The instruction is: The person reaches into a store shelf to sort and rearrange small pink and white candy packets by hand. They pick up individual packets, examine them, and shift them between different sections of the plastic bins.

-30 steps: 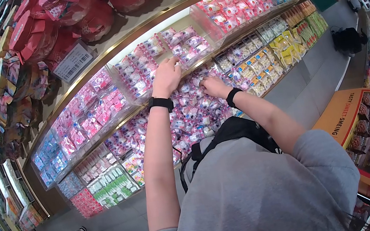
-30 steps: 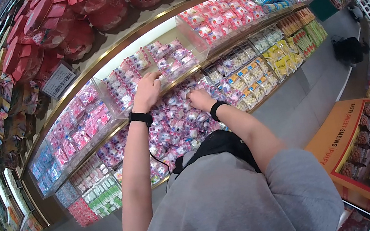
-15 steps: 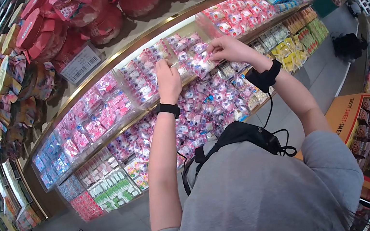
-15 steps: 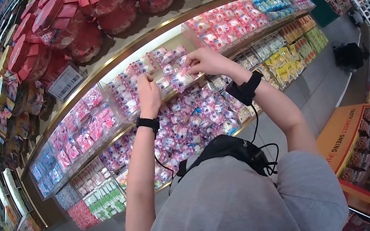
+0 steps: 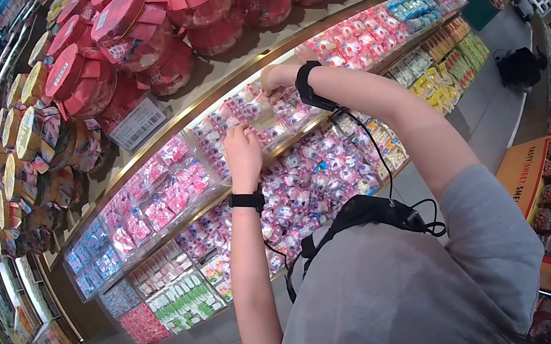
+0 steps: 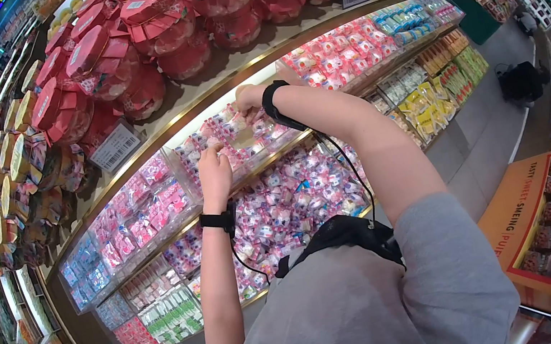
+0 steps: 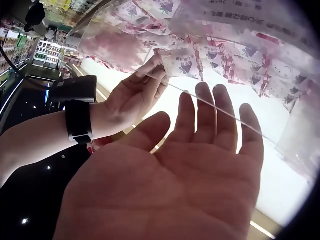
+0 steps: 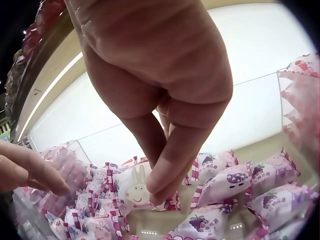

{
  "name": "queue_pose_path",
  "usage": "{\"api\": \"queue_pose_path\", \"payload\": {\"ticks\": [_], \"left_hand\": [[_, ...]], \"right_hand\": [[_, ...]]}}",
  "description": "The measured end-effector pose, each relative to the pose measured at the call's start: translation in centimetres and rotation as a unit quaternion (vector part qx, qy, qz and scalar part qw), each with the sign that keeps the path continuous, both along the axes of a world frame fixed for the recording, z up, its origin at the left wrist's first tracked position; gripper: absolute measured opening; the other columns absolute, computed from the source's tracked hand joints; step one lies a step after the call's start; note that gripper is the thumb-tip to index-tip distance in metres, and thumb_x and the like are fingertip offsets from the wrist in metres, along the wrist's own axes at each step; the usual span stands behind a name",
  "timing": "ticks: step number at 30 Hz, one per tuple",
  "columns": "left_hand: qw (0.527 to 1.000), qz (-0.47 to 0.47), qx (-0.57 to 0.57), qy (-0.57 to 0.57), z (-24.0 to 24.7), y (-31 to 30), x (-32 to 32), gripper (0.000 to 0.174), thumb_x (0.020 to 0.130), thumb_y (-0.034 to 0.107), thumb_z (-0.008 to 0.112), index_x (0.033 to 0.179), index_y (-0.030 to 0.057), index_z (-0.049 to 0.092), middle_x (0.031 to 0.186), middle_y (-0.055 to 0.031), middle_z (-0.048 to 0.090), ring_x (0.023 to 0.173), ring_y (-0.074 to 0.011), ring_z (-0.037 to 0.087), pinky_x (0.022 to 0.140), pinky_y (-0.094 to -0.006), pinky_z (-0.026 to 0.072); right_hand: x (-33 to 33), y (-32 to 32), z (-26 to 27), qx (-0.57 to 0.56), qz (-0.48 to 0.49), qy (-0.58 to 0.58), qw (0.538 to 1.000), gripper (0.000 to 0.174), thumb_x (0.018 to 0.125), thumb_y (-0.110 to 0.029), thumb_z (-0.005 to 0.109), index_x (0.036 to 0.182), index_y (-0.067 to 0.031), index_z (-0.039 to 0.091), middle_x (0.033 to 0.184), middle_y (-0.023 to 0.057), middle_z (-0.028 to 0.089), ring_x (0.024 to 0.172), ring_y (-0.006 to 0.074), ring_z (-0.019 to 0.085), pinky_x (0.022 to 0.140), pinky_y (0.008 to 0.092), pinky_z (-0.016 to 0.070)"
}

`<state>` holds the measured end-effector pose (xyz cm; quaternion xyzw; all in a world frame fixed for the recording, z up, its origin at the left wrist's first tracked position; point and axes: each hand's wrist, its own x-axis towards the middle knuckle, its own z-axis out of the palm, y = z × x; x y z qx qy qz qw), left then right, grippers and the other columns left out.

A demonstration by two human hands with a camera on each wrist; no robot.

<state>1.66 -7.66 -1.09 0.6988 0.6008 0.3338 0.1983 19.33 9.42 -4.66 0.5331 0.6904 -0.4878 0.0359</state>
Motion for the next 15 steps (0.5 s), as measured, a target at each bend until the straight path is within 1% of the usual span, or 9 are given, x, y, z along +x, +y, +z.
{"api": "queue_pose_path", "payload": {"ticks": [2,3,4,5,6,7,10,14,15], "left_hand": [[0.998,0.003,-0.050,0.023,-0.1,-0.1,0.1,0.025,0.080,0.016,0.043,0.096,0.0016,0.057,0.100,-0.0154,0.055,0.094,-0.0313,0.050,0.083,-0.0400,0.0375],[0.999,0.003,-0.041,0.027,-0.5,-0.3,0.2,0.025,0.081,0.017,0.043,0.095,0.0023,0.057,0.099,-0.0141,0.056,0.094,-0.0304,0.051,0.082,-0.0400,0.0374],[0.999,0.002,-0.033,0.032,-1.0,-0.5,0.3,0.025,0.082,0.018,0.042,0.094,0.0030,0.058,0.098,-0.0128,0.056,0.093,-0.0296,0.051,0.082,-0.0400,0.0372],[1.000,-0.003,-0.022,0.013,-1.4,-0.6,0.2,0.022,0.081,0.017,0.044,0.092,0.0040,0.059,0.097,-0.0109,0.056,0.092,-0.0282,0.051,0.082,-0.0399,0.0368],[1.000,-0.003,-0.022,0.014,-1.5,-0.8,0.3,0.022,0.081,0.017,0.044,0.092,0.0040,0.059,0.097,-0.0109,0.056,0.092,-0.0282,0.051,0.082,-0.0399,0.0368],[1.000,0.010,0.003,0.027,-1.6,-1.0,0.4,0.021,0.081,0.016,0.045,0.091,0.0045,0.059,0.096,-0.0103,0.056,0.091,-0.0278,0.051,0.082,-0.0397,0.0367],[0.998,0.029,0.028,0.039,-1.6,-1.1,0.7,0.018,0.080,0.015,0.048,0.088,0.0041,0.059,0.094,-0.0098,0.056,0.089,-0.0269,0.051,0.081,-0.0388,0.0370],[0.997,0.045,0.040,0.040,-1.9,-0.8,0.8,0.018,0.079,0.014,0.048,0.086,0.0012,0.058,0.091,-0.0122,0.055,0.087,-0.0283,0.050,0.078,-0.0379,0.0388],[0.997,0.049,0.043,0.039,-1.9,-0.8,0.9,0.017,0.079,0.014,0.049,0.085,0.0005,0.058,0.090,-0.0130,0.055,0.086,-0.0289,0.050,0.077,-0.0377,0.0395]], "right_hand": [[-2.1,-2.2,3.2,-0.097,-0.088,-0.069,0.989,0.013,0.079,-0.005,0.055,0.083,0.0047,0.062,0.076,0.0149,0.064,0.062,0.0207,0.064,0.053,0.0267,0.0524],[-2.1,-2.2,2.5,0.043,0.104,-0.150,0.982,0.018,0.077,-0.019,0.061,0.083,-0.0032,0.065,0.073,0.0088,0.065,0.064,0.0194,0.063,0.060,0.0269,0.0499],[-2.2,-1.5,2.0,0.044,0.104,-0.148,0.982,0.018,0.077,-0.019,0.061,0.083,-0.0032,0.065,0.073,0.0088,0.065,0.064,0.0194,0.063,0.060,0.0269,0.0499],[-2.4,-0.9,1.6,0.138,0.350,-0.183,0.908,0.023,0.075,-0.028,0.062,0.083,-0.0069,0.067,0.074,0.0070,0.065,0.068,0.0196,0.062,0.063,0.0274,0.0484],[-2.7,-0.5,1.6,0.222,0.570,-0.203,0.765,0.028,0.073,-0.036,0.063,0.082,-0.0106,0.068,0.075,0.0053,0.065,0.071,0.0198,0.061,0.066,0.0279,0.0468],[0.5,4.8,-11.6,0.333,0.541,-0.108,0.764,0.025,0.071,-0.037,0.065,0.076,-0.0126,0.067,0.064,0.0051,0.060,0.060,0.0212,0.056,0.056,0.0324,0.0429],[-4.0,4.3,-9.7,0.177,0.600,-0.258,0.736,0.041,0.071,-0.049,0.060,0.085,-0.0112,0.068,0.086,0.0091,0.063,0.088,0.0216,0.057,0.077,0.0308,0.0432],[-3.2,4.1,-11.2,0.217,0.570,-0.292,0.736,0.038,0.074,-0.046,0.057,0.087,-0.0118,0.067,0.088,0.0086,0.063,0.091,0.0227,0.057,0.080,0.0325,0.0421],[-2.4,3.4,-10.4,0.133,0.401,-0.290,0.859,0.029,0.070,-0.036,0.063,0.080,-0.0094,0.067,0.081,0.0066,0.064,0.077,0.0180,0.058,0.071,0.0290,0.0440]]}}
